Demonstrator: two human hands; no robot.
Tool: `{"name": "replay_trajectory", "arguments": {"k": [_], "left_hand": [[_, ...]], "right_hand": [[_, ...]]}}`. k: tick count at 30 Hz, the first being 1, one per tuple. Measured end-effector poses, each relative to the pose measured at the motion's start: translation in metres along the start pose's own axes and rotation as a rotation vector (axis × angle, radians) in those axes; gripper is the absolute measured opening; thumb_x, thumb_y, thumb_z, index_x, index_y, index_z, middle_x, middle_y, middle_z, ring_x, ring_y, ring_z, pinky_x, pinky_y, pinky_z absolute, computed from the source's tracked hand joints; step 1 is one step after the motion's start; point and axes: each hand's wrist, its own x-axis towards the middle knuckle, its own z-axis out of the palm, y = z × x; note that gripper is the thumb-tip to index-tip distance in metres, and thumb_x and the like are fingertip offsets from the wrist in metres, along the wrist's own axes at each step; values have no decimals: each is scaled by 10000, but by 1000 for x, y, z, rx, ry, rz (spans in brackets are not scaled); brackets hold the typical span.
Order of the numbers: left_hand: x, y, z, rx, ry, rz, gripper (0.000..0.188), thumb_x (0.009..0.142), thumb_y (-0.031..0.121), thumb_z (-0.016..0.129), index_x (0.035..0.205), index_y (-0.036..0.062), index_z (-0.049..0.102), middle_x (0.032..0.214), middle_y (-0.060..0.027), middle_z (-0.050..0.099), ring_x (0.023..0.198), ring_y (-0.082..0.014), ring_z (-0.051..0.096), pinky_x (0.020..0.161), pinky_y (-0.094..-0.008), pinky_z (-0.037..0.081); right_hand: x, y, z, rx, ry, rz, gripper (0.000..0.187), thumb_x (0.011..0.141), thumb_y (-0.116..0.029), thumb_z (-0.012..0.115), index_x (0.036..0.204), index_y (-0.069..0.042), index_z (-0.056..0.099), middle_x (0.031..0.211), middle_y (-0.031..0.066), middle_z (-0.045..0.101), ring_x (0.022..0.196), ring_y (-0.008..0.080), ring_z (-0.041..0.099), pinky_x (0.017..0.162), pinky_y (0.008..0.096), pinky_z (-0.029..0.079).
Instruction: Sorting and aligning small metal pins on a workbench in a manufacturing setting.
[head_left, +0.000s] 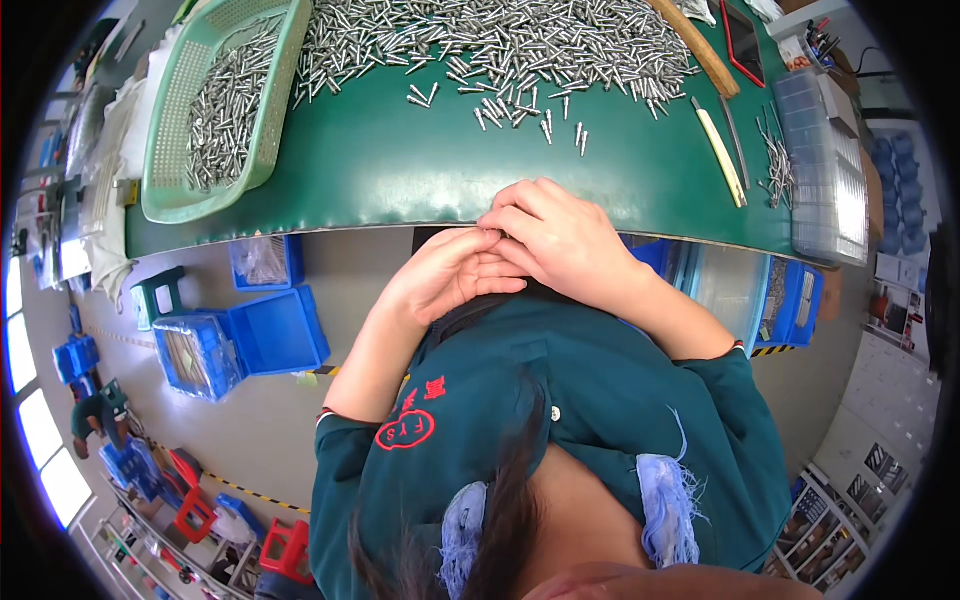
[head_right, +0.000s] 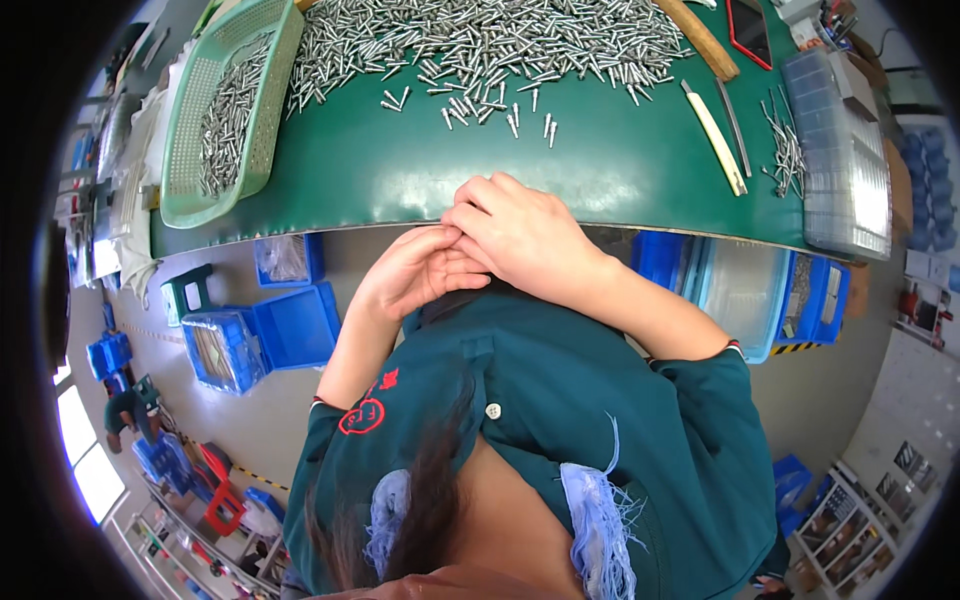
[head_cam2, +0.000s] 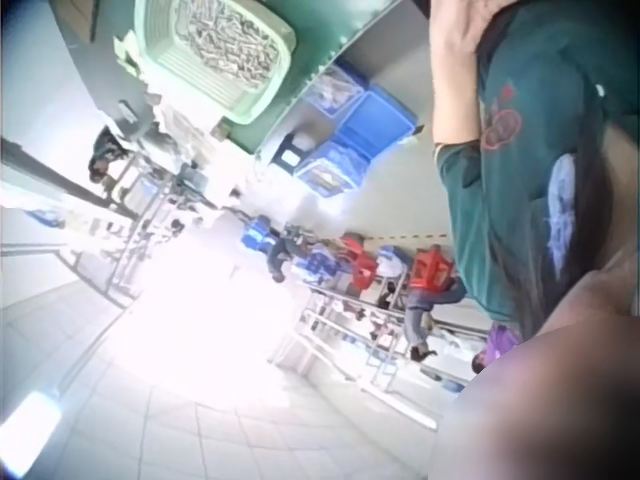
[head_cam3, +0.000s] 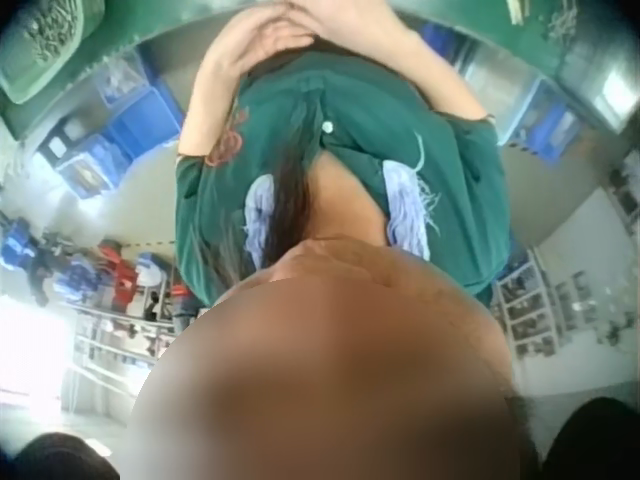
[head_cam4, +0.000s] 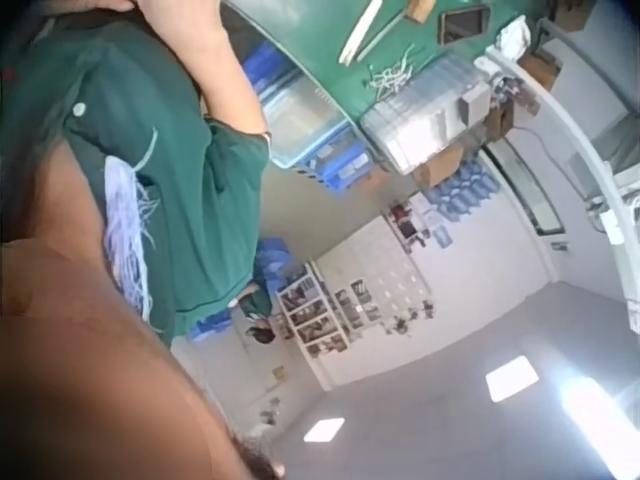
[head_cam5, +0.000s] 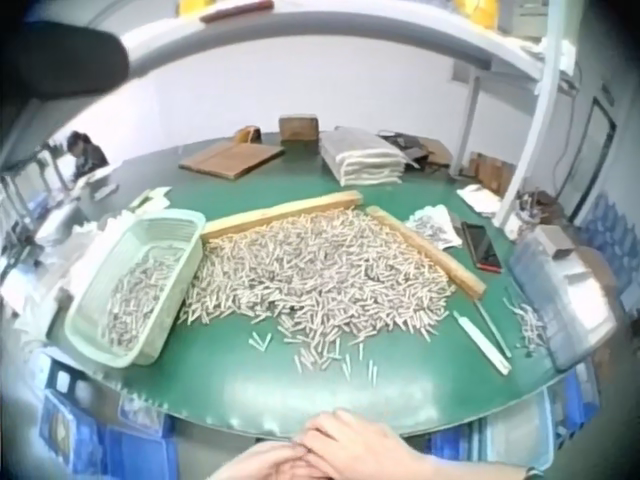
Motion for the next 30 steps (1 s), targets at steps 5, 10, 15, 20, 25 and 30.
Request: {"name": "replay_trajectory", "arguments": {"k": [5,10,15,20,25,30], "left_hand": [[3,-12,7,213,114,88,275,956,179,455,1092,-35,559,978,-128,642,866,-201,651,762,-302,548],[-3,-13,22,460,194,165,277,958,197,466,1069,-30,577,957,-98,637,865,-178,648,734,-269,536],[-6,-12,22,652,190,331,224,950,138,481,1065,-25,584,958,-75,632,866,-142,632,736,-252,530],[-5,-11,26,683,229,395,201,927,99,513,1059,-30,593,949,-69,637,842,-118,621,732,-244,529],[-5,-5,36,812,307,435,186,915,105,534,1034,-11,616,944,-45,655,809,-96,618,729,-237,521],[-6,6,41,1064,327,281,180,876,87,581,1013,-26,606,940,-64,674,810,-125,640,750,-244,518]], "right_hand": [[-4,-3,-9,80,-55,12,256,756,-147,672,999,-84,621,964,60,565,837,207,585,689,310,502],[-6,-1,-19,345,-110,200,279,784,-123,672,1051,-69,618,948,59,563,792,173,597,691,285,496],[-5,4,-24,454,-133,217,258,787,-108,684,1033,-56,627,918,47,564,752,136,590,655,259,488],[-4,3,-25,501,-130,224,243,780,-94,698,1011,-54,636,902,34,561,730,95,580,586,218,472],[-1,-1,-24,484,-66,193,203,786,-91,692,979,-50,644,909,41,578,747,95,586,588,215,472],[0,7,-13,602,40,183,124,819,-69,652,937,-31,644,858,50,610,758,102,597,627,215,476]]}}
